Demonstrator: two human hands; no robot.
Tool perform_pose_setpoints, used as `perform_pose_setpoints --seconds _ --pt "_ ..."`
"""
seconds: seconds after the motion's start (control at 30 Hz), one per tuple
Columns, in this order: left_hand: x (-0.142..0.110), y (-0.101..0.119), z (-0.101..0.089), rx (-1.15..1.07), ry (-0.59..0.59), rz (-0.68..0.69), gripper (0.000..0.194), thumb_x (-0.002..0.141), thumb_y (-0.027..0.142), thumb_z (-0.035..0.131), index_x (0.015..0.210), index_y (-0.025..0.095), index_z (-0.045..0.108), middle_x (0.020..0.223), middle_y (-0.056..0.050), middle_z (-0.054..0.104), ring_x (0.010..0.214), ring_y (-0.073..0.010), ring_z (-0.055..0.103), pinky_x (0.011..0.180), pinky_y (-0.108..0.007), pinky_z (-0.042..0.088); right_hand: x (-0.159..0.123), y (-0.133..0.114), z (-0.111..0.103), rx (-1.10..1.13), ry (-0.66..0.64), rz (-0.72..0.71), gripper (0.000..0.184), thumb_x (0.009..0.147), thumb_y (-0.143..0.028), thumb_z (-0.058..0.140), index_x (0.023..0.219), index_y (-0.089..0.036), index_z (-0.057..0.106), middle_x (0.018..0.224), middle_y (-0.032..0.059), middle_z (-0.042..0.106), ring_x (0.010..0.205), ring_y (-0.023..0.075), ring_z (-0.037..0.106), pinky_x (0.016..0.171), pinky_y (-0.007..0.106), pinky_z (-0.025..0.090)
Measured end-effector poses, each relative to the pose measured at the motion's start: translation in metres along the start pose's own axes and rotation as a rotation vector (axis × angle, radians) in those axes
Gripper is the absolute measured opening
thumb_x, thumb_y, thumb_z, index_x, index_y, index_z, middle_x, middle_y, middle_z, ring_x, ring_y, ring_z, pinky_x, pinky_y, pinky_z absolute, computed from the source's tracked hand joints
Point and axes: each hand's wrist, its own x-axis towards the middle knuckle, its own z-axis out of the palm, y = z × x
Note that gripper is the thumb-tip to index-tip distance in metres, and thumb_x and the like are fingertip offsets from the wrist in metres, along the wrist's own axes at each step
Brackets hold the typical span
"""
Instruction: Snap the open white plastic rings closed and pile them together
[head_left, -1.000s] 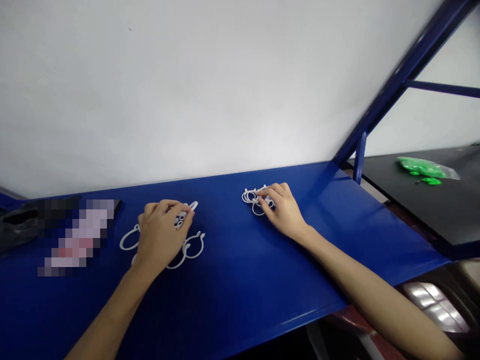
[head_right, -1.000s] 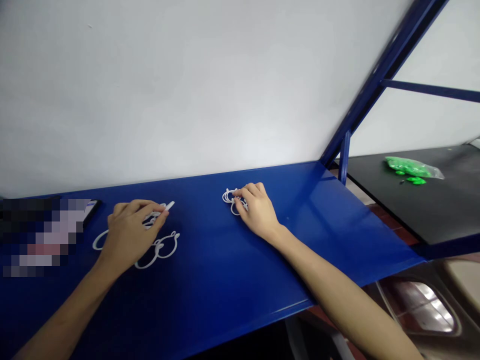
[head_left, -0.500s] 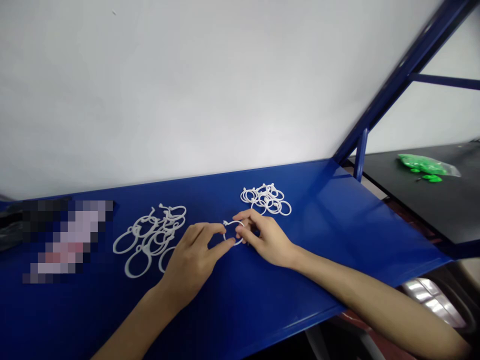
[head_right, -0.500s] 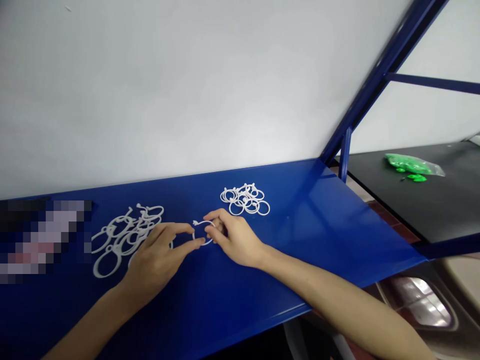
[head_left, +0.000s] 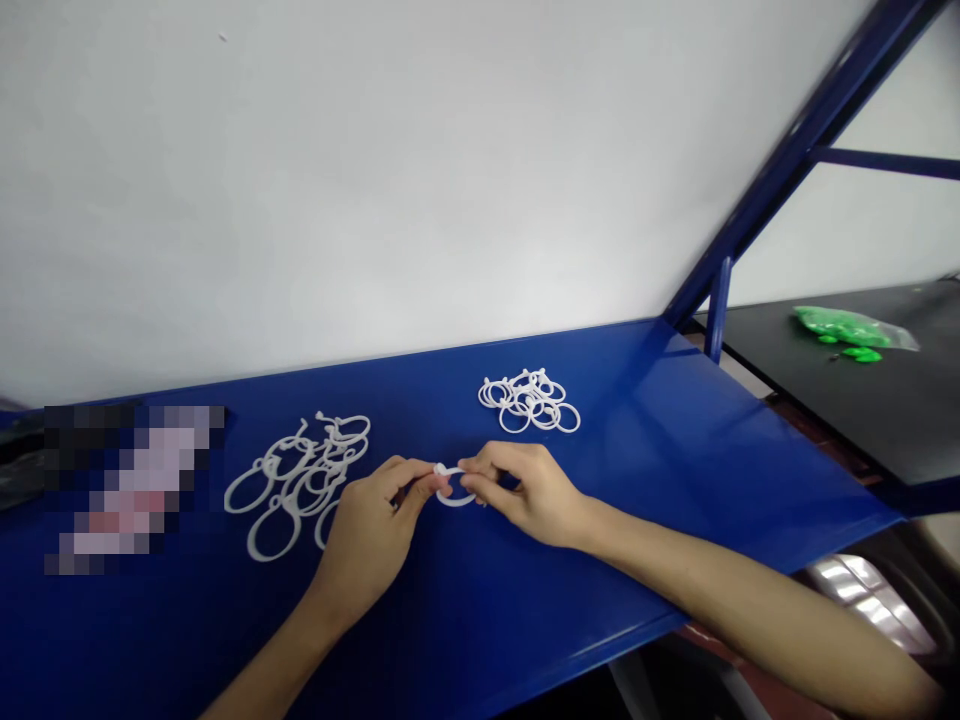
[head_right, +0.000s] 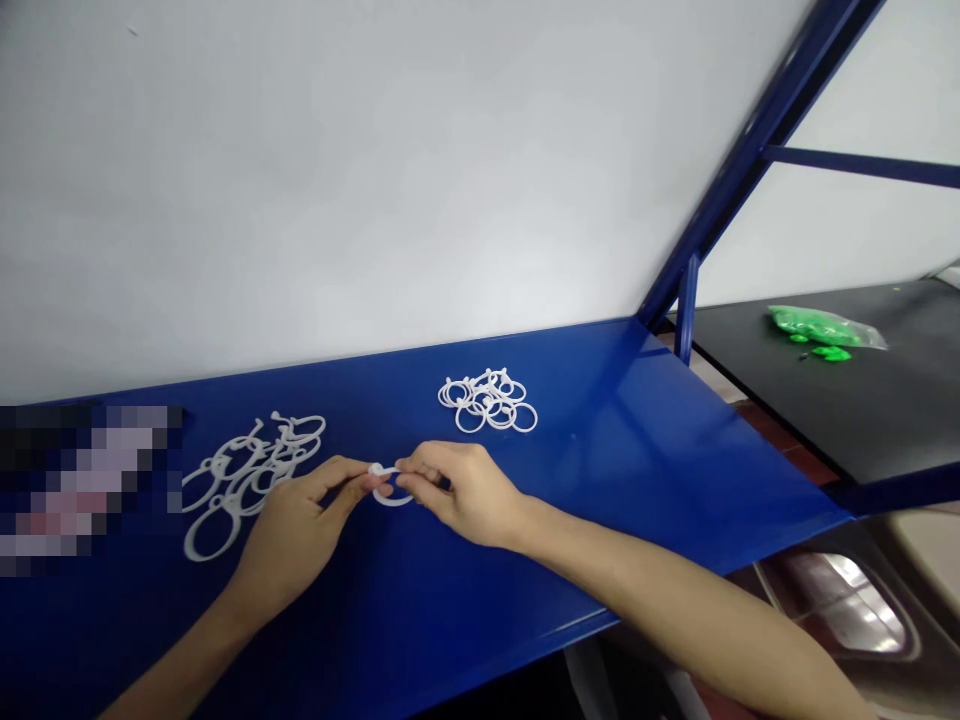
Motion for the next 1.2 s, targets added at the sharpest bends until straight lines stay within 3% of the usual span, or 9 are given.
perform_pose_setpoints --seconds 0.27,0.47,0.6,0.7,0.8,0.87,0.97,1.07,1.2 --pt "-0.005 0.001 0.005 0.022 0.082 0.19 0.021 0.094 0.027 0.056 0.083 0.024 0.073 0.075 0.002 0.07 0.064 -0.0115 0.067 0.063 -0.022 0.053 -0.007 0.0 -0.003 -0.188 -0.116 -0.204 0.018 0.104 -0.022 0.048 0.101 -0.017 0.065 0.084 0.0045 0.069 0.075 0.0136 0.065 0.069 0.025 0.054" --pt "-0.003 -0.005 0.004 0.058 0.043 0.288 0.023 0.095 0.021 0.053 0.081 0.022 0.07 0.075 0.0 0.069 0.067 -0.012 0.066 0.065 -0.022 0.053 -0.008 -0.001 -0.002 -0.253 -0.122 -0.262 0.022 0.105 -0.021 0.044 0.106 -0.015 0.065 0.087 0.0058 0.068 0.073 0.0139 0.064 0.066 0.024 0.053" --pt "0.002 -0.008 0.005 0.15 -0.032 0.334 0.024 0.099 0.027 0.05 0.088 0.022 0.071 0.081 -0.001 0.071 0.075 -0.0144 0.067 0.071 -0.026 0.054 -0.001 0.003 -0.004 -0.327 -0.088 -0.219 0.017 0.103 -0.023 0.048 0.102 -0.016 0.064 0.088 0.0056 0.067 0.075 0.0149 0.064 0.067 0.026 0.053" --pt "0.009 -0.015 -0.001 0.298 0.029 0.356 0.023 0.098 0.036 0.053 0.096 0.023 0.072 0.086 -0.002 0.074 0.083 -0.0184 0.068 0.08 -0.032 0.054 0.009 0.013 -0.017 -0.438 0.052 -0.11 0.014 0.101 -0.024 0.052 0.1 -0.018 0.064 0.096 0.0069 0.067 0.083 0.0169 0.065 0.073 0.029 0.053" --pt "0.019 -0.035 -0.016 0.478 0.168 0.318 0.025 0.097 0.036 0.05 0.105 0.023 0.071 0.094 -0.006 0.076 0.093 -0.0241 0.066 0.092 -0.041 0.05 0.018 0.027 -0.037 -0.582 0.18 0.048 0.011 0.099 -0.023 0.055 0.096 -0.019 0.065 0.098 0.0074 0.067 0.081 0.0172 0.064 0.073 0.03 0.052" --pt "0.025 -0.05 -0.028 0.624 0.195 0.233 0.029 0.095 0.034 0.049 0.111 0.022 0.07 0.106 -0.01 0.074 0.102 -0.0304 0.063 0.094 -0.047 0.047 0.022 0.037 -0.05 -0.654 0.227 0.14 0.008 0.097 -0.021 0.058 0.094 -0.019 0.065 0.096 0.0068 0.067 0.081 0.018 0.063 0.073 0.03 0.05" --pt "0.029 -0.066 -0.04 0.79 0.077 0.064 0.034 0.091 0.038 0.05 0.112 0.021 0.071 0.111 -0.014 0.07 0.104 -0.0367 0.058 0.084 -0.05 0.048 0.024 0.046 -0.061 -0.737 0.273 0.227 0.005 0.093 -0.02 0.06 0.096 -0.019 0.064 0.091 0.005 0.068 0.086 0.0207 0.062 0.076 0.032 0.049" --pt "0.029 -0.067 -0.042 0.839 -0.057 -0.013 0.036 0.092 0.039 0.048 0.11 0.02 0.073 0.111 -0.014 0.069 0.106 -0.0379 0.055 0.084 -0.051 0.047 0.024 0.049 -0.064 -0.814 0.281 0.243 0.007 0.092 -0.023 0.061 0.097 -0.019 0.065 0.094 0.0062 0.069 0.09 0.0234 0.06 0.077 0.034 0.049" --pt "0.027 -0.062 -0.04 0.83 -0.037 0.001 0.032 0.094 0.035 0.046 0.101 0.022 0.074 0.107 -0.012 0.07 0.105 -0.0369 0.055 0.083 -0.05 0.046 0.024 0.046 -0.063 -0.842 0.323 0.2 0.012 0.094 -0.026 0.059 0.101 -0.019 0.066 0.097 0.0084 0.068 0.093 0.0257 0.058 0.079 0.037 0.05"
